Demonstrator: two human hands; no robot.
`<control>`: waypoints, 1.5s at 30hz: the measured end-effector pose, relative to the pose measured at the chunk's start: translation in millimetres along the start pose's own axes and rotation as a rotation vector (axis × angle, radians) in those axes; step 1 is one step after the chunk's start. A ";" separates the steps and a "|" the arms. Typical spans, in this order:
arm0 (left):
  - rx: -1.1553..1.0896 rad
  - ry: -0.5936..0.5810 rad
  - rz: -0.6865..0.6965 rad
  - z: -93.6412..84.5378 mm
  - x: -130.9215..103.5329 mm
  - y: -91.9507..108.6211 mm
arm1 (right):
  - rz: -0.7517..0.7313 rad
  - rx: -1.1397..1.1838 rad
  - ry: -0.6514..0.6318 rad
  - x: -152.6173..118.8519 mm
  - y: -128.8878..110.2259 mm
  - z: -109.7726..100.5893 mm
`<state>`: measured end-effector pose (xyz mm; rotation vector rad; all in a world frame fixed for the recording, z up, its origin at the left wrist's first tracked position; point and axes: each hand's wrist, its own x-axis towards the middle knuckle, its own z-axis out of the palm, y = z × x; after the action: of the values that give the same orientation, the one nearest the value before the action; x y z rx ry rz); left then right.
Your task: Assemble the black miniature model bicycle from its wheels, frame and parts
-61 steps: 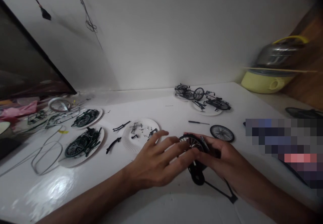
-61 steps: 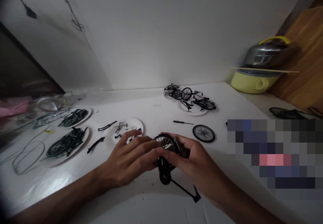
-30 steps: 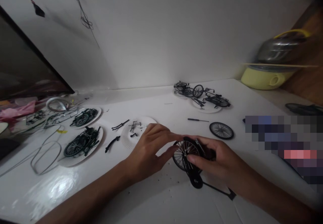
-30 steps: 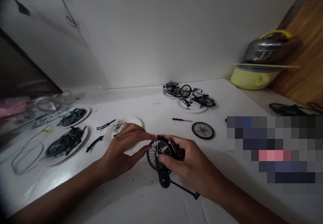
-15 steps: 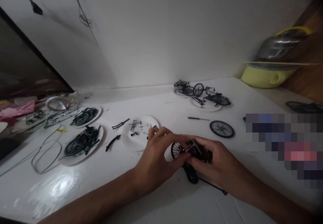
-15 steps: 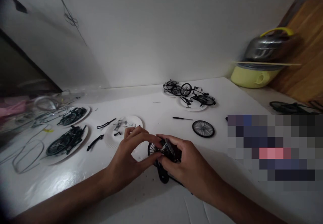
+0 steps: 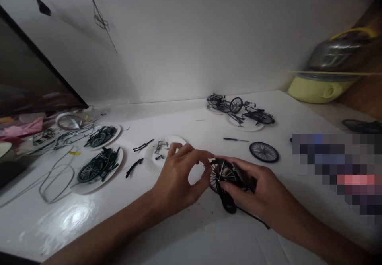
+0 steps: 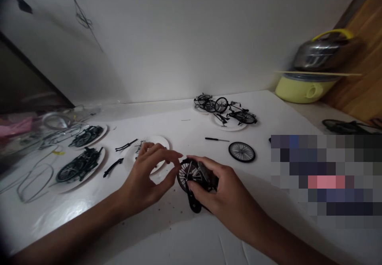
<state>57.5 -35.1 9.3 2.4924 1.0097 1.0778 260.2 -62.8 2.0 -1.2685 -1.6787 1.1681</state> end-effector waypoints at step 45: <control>-0.120 -0.041 0.079 20.4 -11.0 7.8 | 0.142 0.335 -0.199 3.1 5.0 0.8</control>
<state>70.6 -47.3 -7.3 2.4649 0.8161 1.0723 260.2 -59.5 -2.9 -1.1024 -1.4658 1.6300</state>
